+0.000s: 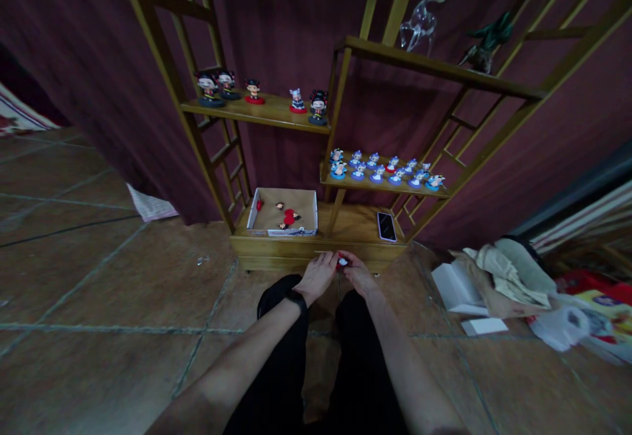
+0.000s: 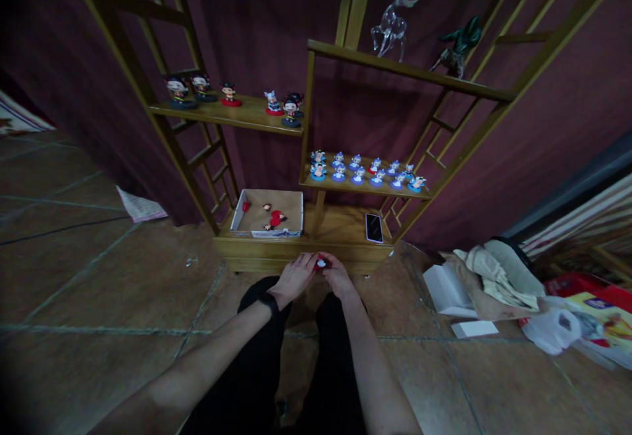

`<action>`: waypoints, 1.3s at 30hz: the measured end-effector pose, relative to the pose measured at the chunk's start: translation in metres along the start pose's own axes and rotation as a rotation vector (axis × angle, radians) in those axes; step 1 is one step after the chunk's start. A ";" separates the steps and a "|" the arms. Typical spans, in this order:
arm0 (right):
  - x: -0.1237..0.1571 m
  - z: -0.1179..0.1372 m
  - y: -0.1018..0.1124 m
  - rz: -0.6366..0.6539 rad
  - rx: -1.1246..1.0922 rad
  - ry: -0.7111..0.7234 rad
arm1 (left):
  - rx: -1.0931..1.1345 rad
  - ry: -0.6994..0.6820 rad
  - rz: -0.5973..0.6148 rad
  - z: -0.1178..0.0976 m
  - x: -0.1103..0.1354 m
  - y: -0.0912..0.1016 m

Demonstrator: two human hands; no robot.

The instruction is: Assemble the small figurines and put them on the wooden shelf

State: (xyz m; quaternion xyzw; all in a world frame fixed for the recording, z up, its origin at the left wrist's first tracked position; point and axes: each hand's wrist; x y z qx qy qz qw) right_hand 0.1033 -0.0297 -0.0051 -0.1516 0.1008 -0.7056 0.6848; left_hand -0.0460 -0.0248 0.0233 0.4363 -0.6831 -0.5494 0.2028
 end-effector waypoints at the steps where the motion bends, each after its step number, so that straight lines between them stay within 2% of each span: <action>1: 0.001 0.001 -0.001 0.001 0.006 -0.002 | 0.002 -0.003 -0.007 0.000 0.001 0.000; 10: 0.002 0.006 -0.006 0.014 0.014 -0.012 | -0.004 -0.017 -0.004 0.002 0.003 -0.001; 14: 0.002 0.005 -0.006 -0.001 0.029 -0.012 | 0.061 0.017 -0.004 0.001 0.003 0.000; 23: 0.005 0.010 -0.007 0.040 -0.031 -0.065 | 0.490 0.155 -0.023 0.016 -0.010 -0.003; 31: 0.004 0.009 -0.004 0.053 -0.038 -0.072 | 0.686 0.240 -0.038 0.025 -0.019 -0.015; 39: 0.000 0.002 0.002 -0.016 -0.080 -0.064 | 0.933 0.260 0.055 0.032 -0.027 -0.029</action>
Point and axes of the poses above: each hand's wrist, its own x-axis away from the middle knuckle, its own y-axis out of the back of the hand, z = x × y, and after that the axes turned 5 degrees about y, right-handed
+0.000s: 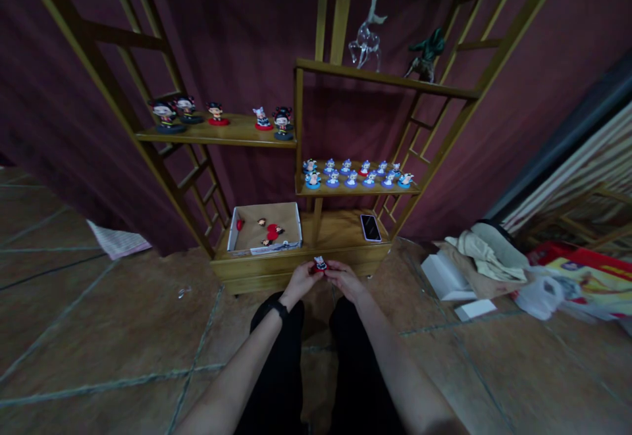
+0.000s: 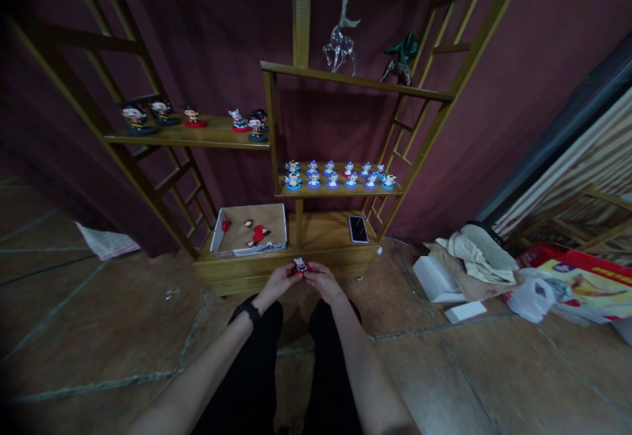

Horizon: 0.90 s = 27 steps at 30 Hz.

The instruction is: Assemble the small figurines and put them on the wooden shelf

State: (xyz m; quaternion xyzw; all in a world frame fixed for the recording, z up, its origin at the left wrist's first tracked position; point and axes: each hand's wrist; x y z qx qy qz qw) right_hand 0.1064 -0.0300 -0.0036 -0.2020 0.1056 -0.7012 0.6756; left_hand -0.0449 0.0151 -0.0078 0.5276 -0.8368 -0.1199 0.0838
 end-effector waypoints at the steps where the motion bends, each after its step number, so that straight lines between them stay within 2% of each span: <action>1: 0.000 0.000 0.000 -0.010 -0.008 0.004 | 0.027 0.007 0.010 0.000 0.000 0.000; 9: 0.003 0.005 -0.004 -0.030 -0.035 0.004 | 0.231 0.091 0.051 -0.009 0.001 -0.001; 15: 0.004 0.006 -0.003 -0.024 -0.089 0.007 | 0.298 0.154 0.096 -0.005 -0.001 0.000; 19: 0.004 0.005 -0.002 -0.026 -0.072 -0.012 | 0.384 0.187 0.136 -0.002 -0.002 0.001; 27: 0.004 0.008 -0.004 -0.031 -0.026 -0.030 | 0.480 0.271 0.139 -0.007 -0.001 0.001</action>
Point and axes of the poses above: each hand's wrist, its own x-axis away from the middle knuckle, its own y-axis out of the back of the hand, z = x × y, and after that the axes turned 5 degrees about y, right-handed
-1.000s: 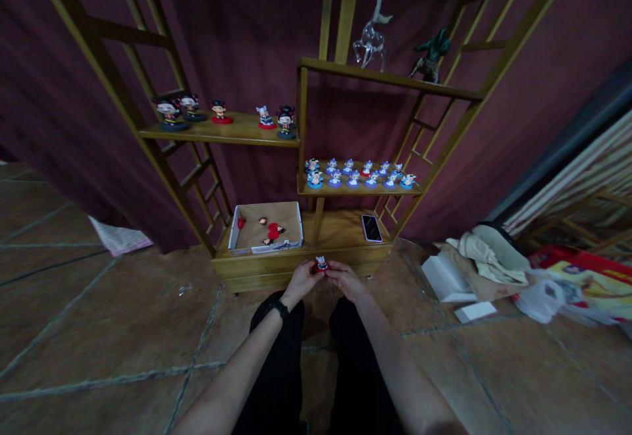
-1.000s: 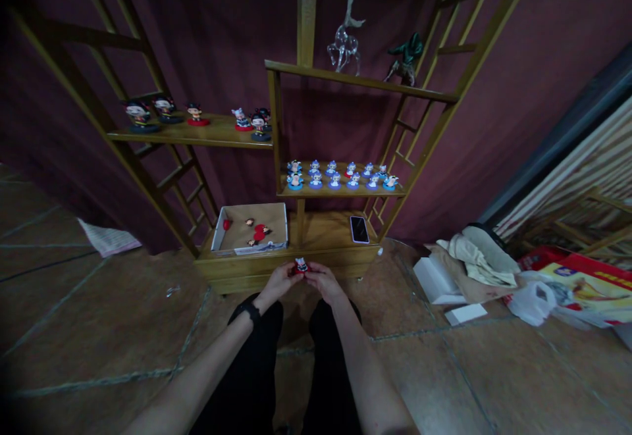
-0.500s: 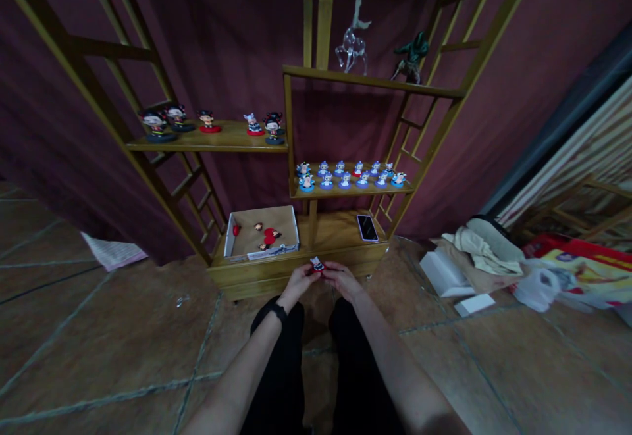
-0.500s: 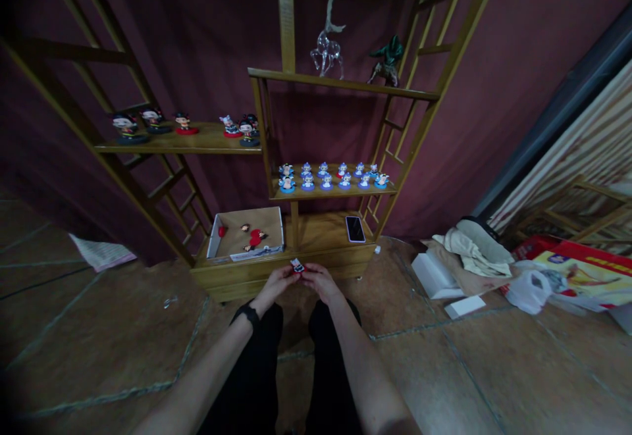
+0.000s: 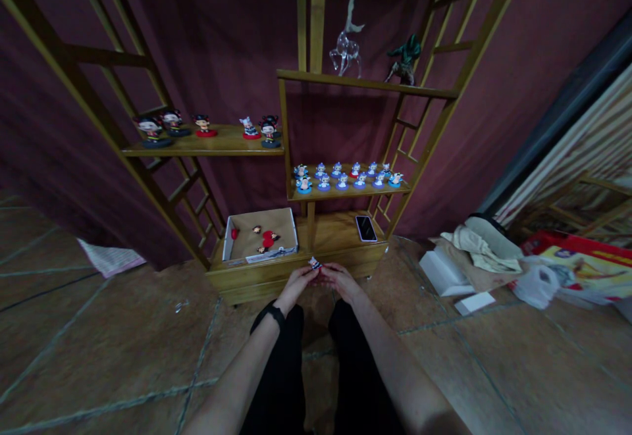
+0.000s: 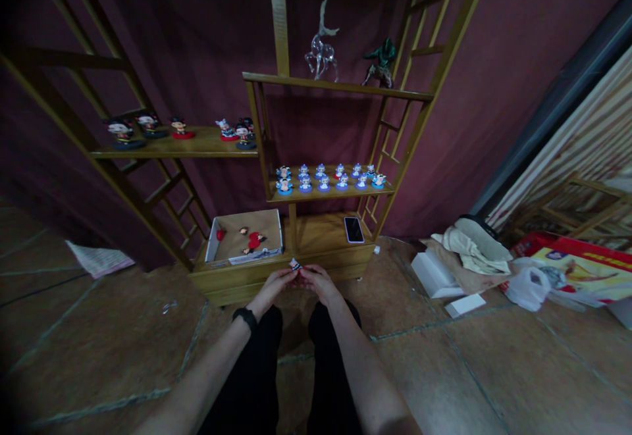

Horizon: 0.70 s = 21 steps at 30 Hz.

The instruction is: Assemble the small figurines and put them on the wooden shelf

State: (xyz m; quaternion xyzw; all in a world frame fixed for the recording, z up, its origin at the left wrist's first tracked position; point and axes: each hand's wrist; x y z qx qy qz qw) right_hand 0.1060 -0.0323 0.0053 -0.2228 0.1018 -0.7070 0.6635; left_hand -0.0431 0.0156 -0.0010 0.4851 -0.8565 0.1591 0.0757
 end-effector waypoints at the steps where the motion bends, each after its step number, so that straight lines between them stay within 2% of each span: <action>1: 0.000 0.000 0.000 0.003 0.006 -0.002 | 0.007 0.007 -0.002 -0.001 0.001 0.000; 9: -0.003 -0.003 0.002 0.009 0.018 -0.007 | 0.087 0.008 -0.031 -0.003 0.004 -0.002; 21: -0.006 -0.008 0.006 0.025 -0.025 -0.014 | -0.014 -0.146 -0.128 0.003 -0.005 0.001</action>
Point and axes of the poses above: each hand's wrist, its own x-axis away from the middle knuckle, its own y-axis out of the back of the hand, z = x × y, and after that the axes turned 5 degrees about y, right-handed
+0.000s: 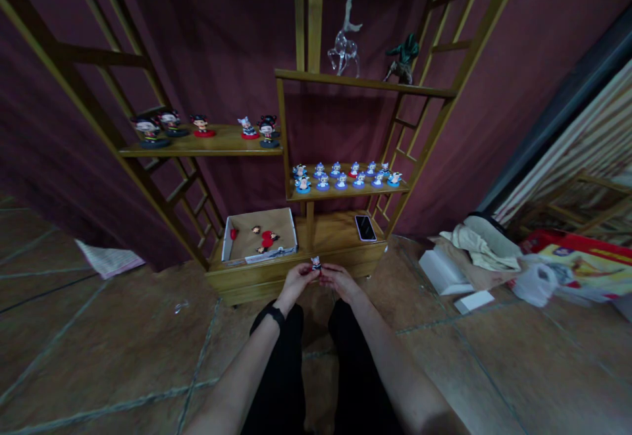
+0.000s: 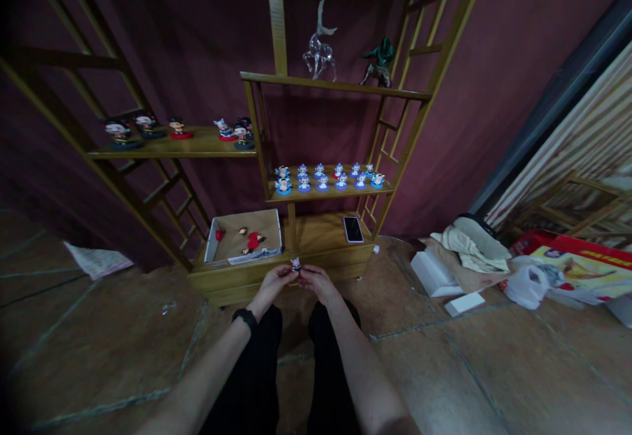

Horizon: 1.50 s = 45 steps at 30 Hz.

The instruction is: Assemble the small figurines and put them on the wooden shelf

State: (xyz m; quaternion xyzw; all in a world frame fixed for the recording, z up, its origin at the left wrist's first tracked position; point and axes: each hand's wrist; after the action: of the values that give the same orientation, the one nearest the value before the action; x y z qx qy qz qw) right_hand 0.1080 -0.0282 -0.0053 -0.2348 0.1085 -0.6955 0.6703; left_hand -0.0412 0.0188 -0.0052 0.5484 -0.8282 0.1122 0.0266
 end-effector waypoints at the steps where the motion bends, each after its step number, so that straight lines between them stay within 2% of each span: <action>1: 0.000 0.000 0.000 0.011 -0.004 0.001 | 0.003 -0.006 0.003 0.000 0.000 0.000; 9: 0.002 0.005 -0.003 0.023 -0.020 0.038 | 0.084 0.057 0.051 -0.003 0.003 0.003; 20: 0.003 0.006 -0.004 -0.014 0.024 0.024 | 0.117 0.143 0.028 -0.007 0.007 0.003; 27: 0.003 0.006 -0.004 -0.015 -0.016 0.000 | 0.165 0.121 0.019 -0.003 0.004 0.006; 34: 0.006 0.006 -0.006 0.035 0.010 0.039 | 0.201 0.086 -0.033 -0.003 0.005 0.007; 40: 0.005 0.008 -0.007 -0.015 -0.030 0.035 | 0.177 0.109 0.103 -0.007 0.007 0.004; 45: 0.009 0.012 -0.010 0.042 -0.009 0.033 | 0.150 0.100 0.158 -0.008 0.007 0.003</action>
State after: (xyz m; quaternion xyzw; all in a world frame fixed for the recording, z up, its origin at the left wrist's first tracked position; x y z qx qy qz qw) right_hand 0.1050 -0.0338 0.0117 -0.2237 0.1276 -0.6846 0.6819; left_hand -0.0470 0.0151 0.0034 0.4757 -0.8557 0.2029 0.0177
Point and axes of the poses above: each hand's wrist, its own x-axis away from the middle knuckle, its own y-axis out of the back of the hand, z = x × y, and after that the axes turned 5 degrees about y, right-handed
